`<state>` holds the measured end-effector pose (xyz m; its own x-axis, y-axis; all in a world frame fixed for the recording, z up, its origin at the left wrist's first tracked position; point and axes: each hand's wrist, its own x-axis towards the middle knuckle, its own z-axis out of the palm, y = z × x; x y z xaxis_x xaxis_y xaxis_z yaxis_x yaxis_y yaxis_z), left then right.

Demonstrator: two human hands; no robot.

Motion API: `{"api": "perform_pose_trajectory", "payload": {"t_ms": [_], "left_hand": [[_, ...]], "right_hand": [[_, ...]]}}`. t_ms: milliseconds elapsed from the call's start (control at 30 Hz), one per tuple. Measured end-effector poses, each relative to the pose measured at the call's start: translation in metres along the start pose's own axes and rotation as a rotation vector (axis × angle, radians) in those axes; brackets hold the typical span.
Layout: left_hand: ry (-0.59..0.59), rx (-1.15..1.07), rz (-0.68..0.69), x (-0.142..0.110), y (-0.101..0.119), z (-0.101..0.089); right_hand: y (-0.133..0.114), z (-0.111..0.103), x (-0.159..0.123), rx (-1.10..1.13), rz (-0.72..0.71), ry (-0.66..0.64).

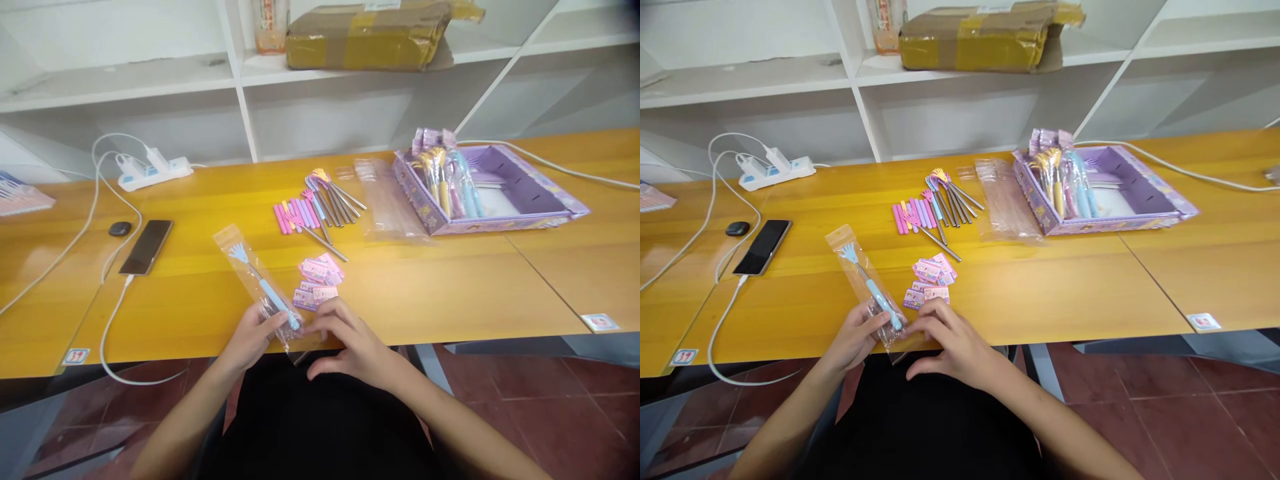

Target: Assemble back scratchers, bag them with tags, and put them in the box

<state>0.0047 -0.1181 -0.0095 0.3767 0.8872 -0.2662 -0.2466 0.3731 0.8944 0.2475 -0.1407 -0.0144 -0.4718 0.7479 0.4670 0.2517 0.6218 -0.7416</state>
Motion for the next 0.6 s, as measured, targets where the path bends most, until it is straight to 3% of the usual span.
{"api": "perform_pose_trajectory", "payload": {"t_ms": [233, 367, 600], "left_hand": [[-0.002, 0.180, 0.040, 0.000, -0.006, -0.008], [-0.113, 0.352, 0.018, -0.002, -0.004, -0.007], [-0.223, 0.505, 0.096, -0.004, 0.009, -0.001]], "right_hand": [[0.002, 0.002, -0.005, -0.156, -0.118, 0.037], [-0.001, 0.004, -0.004, -0.206, -0.173, 0.132], [-0.010, 0.007, 0.007, 0.055, 0.067, 0.133]]}}
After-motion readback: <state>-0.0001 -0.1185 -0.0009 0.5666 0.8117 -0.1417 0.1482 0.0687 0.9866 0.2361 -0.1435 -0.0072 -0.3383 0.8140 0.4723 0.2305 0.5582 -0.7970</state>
